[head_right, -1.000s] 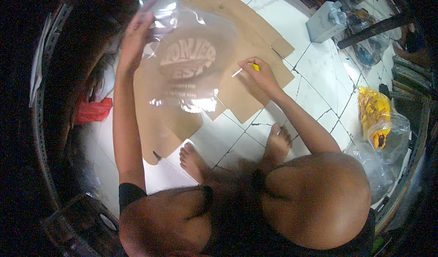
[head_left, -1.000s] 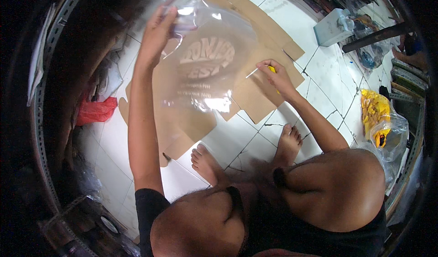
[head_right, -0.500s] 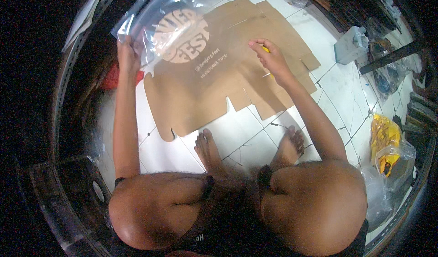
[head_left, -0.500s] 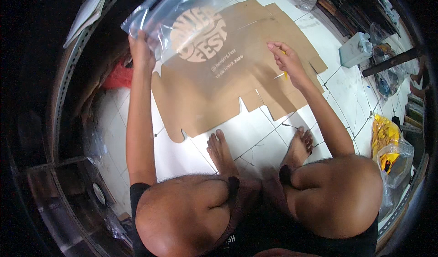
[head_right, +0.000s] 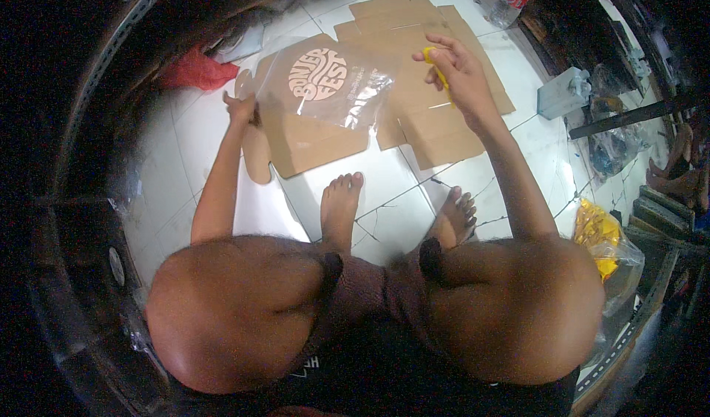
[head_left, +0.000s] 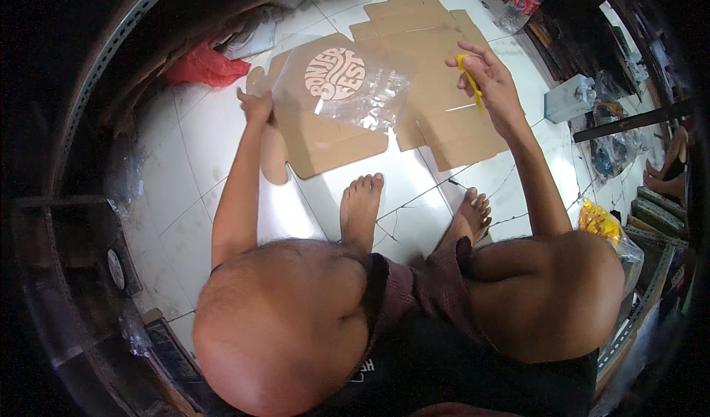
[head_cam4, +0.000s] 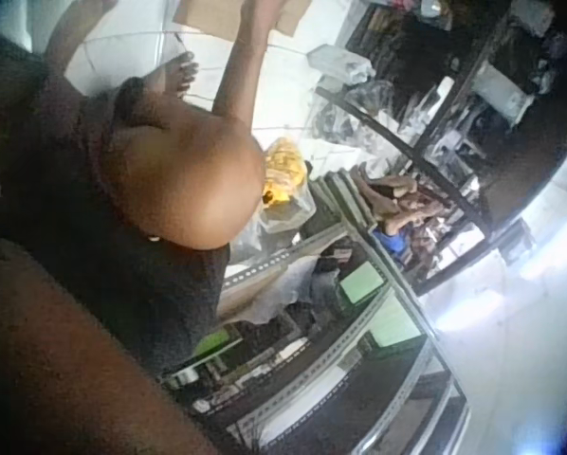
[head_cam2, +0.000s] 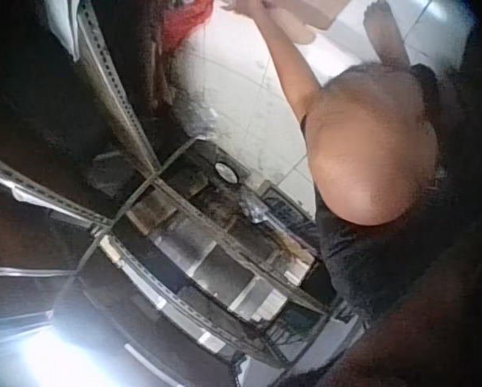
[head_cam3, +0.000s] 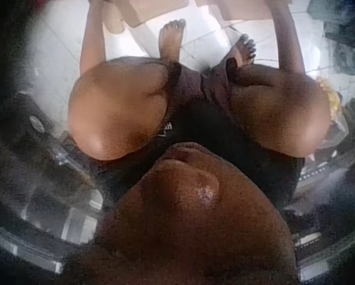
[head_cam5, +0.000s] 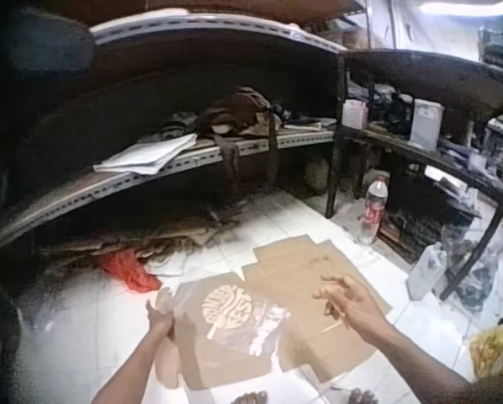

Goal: The person retrieves a transparent sheet with printed designs from a shelf, places it on a cardboard surface, and uses a yellow weeding tool to remove excess vinyl around the design. The person works on the sheet while sitting on the floor.

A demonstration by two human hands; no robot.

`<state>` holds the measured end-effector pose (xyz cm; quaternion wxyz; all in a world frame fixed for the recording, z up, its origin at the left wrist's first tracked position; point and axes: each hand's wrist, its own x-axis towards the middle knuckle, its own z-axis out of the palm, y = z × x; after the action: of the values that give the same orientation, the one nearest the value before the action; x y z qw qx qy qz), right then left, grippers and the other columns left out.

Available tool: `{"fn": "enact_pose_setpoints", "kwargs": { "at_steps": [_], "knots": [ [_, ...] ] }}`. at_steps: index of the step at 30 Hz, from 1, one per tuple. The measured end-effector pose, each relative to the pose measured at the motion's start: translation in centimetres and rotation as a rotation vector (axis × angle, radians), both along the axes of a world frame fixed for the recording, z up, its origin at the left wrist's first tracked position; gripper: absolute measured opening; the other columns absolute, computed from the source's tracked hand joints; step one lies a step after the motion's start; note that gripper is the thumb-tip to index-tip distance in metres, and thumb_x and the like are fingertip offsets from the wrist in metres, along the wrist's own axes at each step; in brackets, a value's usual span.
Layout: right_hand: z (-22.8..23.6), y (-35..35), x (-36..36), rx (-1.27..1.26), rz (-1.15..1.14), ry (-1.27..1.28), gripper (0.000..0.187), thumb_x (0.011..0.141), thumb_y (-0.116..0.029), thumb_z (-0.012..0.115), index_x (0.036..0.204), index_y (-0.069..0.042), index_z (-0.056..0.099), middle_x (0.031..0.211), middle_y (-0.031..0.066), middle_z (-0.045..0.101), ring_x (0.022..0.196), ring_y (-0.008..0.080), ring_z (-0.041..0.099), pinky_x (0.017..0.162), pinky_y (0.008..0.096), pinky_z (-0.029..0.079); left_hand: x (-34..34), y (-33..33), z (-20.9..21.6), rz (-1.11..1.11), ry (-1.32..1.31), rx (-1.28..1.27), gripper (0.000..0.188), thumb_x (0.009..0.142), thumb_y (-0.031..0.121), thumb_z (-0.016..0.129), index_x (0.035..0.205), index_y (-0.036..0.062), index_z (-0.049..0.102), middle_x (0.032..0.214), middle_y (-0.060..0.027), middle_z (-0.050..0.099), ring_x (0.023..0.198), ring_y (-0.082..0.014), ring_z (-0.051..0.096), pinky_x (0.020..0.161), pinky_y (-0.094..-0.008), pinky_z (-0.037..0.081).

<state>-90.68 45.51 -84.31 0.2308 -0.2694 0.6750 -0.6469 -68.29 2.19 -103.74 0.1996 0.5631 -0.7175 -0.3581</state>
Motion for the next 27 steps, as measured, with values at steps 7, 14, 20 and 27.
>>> {"fn": "enact_pose_setpoints", "kwargs": {
  "at_steps": [7, 14, 20, 27],
  "knots": [
    [10.6, -0.4, 3.2, 0.144, 0.208, 0.503, 0.03, 0.1, -0.024, 0.071, 0.12, -0.002, 0.066, 0.112, 0.0081, 0.075, 0.084, 0.0071, 0.065, 0.07, 0.0211, 0.05, 0.0, 10.3, 24.6, -0.854, 0.354, -0.096, 0.051, 0.098, 0.041, 0.071, 0.132, 0.0036, 0.068, 0.122, -0.015, 0.072, 0.113, -0.0201, 0.068, 0.101, -0.0327, 0.051],
    [25.2, -3.1, 11.1, 0.127, 0.222, 0.778, 0.023, 0.097, -0.022, 0.074, 0.106, -0.001, 0.07, 0.086, 0.0055, 0.072, 0.067, 0.0055, 0.063, 0.055, 0.0169, 0.047, 0.8, 19.0, 40.8, -1.302, 0.572, -0.126, 0.044, 0.093, 0.021, 0.079, 0.127, -0.0024, 0.064, 0.106, -0.0119, 0.075, 0.095, -0.0151, 0.072, 0.087, -0.0288, 0.06],
    [23.9, -6.5, 13.0, 0.048, 0.333, 0.743, 0.029, 0.103, -0.026, 0.066, 0.106, 0.003, 0.067, 0.092, 0.0091, 0.074, 0.075, 0.0075, 0.07, 0.067, 0.0204, 0.059, 2.9, 18.5, 39.5, -1.026, 0.725, 0.007, 0.054, 0.088, 0.028, 0.083, 0.129, -0.0016, 0.063, 0.105, -0.0137, 0.074, 0.094, -0.0172, 0.074, 0.085, -0.0286, 0.062],
    [19.6, -14.2, 8.3, 0.026, 0.412, 0.743, 0.023, 0.103, -0.02, 0.066, 0.101, 0.002, 0.07, 0.084, 0.0021, 0.072, 0.072, 0.0027, 0.063, 0.061, 0.0182, 0.049, -0.8, 13.2, 34.6, -0.989, 0.838, 0.103, 0.034, 0.094, 0.011, 0.077, 0.122, -0.0049, 0.066, 0.107, -0.0106, 0.074, 0.096, -0.0144, 0.072, 0.087, -0.0268, 0.059]
  ]
}}
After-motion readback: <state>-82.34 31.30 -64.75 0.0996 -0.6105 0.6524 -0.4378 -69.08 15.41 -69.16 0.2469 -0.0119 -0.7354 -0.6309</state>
